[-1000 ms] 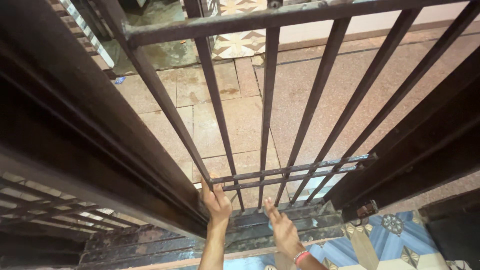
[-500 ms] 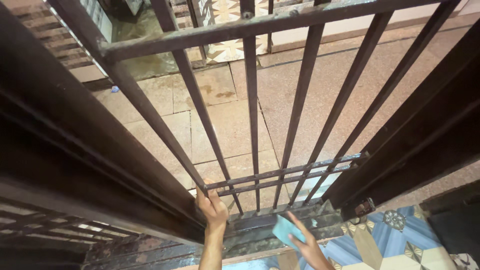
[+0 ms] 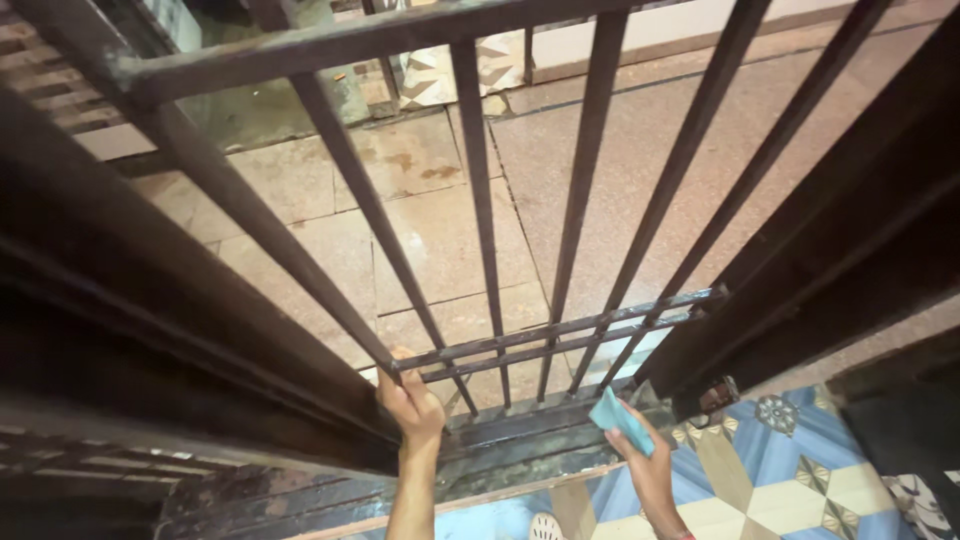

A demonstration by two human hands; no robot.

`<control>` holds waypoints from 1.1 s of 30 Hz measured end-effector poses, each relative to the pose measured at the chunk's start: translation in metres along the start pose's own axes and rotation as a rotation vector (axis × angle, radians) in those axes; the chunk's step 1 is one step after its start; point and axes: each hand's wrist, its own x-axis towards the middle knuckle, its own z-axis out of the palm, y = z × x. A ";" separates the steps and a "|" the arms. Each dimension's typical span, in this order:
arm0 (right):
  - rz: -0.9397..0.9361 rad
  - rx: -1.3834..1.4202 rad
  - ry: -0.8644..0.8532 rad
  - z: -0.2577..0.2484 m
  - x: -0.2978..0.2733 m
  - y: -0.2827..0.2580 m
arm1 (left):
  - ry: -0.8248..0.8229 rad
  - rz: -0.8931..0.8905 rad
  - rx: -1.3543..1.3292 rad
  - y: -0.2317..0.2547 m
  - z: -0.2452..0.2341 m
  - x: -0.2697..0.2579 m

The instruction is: The person wipes the bars and frame of a metal gate using a cloth.

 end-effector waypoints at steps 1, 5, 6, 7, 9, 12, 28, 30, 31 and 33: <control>-0.139 -0.193 0.084 0.007 0.002 -0.011 | 0.003 0.022 -0.012 0.002 0.001 0.002; -0.508 -0.590 0.358 0.031 0.005 -0.032 | -0.009 0.088 0.004 0.011 0.000 0.004; -0.506 -0.589 0.360 0.037 0.007 -0.033 | -0.012 0.088 0.005 0.012 0.000 0.004; -0.525 -0.616 0.359 0.044 0.011 -0.033 | -0.017 0.073 -0.006 0.012 0.000 0.004; -0.541 -0.643 0.360 0.054 0.009 -0.031 | -0.027 0.058 -0.017 0.013 0.000 0.002; -0.585 -0.642 0.384 0.063 0.004 -0.030 | -0.026 0.019 0.004 0.012 0.002 0.003; -0.621 -0.848 0.050 0.047 0.020 -0.032 | -0.003 0.017 0.008 0.013 0.002 0.000; -0.642 -0.905 0.102 0.052 0.018 -0.019 | -0.005 0.023 -0.002 0.012 0.001 0.000; -0.692 -0.862 0.134 0.062 0.015 -0.010 | 0.004 0.007 0.005 0.012 0.002 -0.001; -0.743 -0.817 0.167 0.065 0.018 -0.007 | 0.015 -0.007 0.010 0.012 0.002 0.000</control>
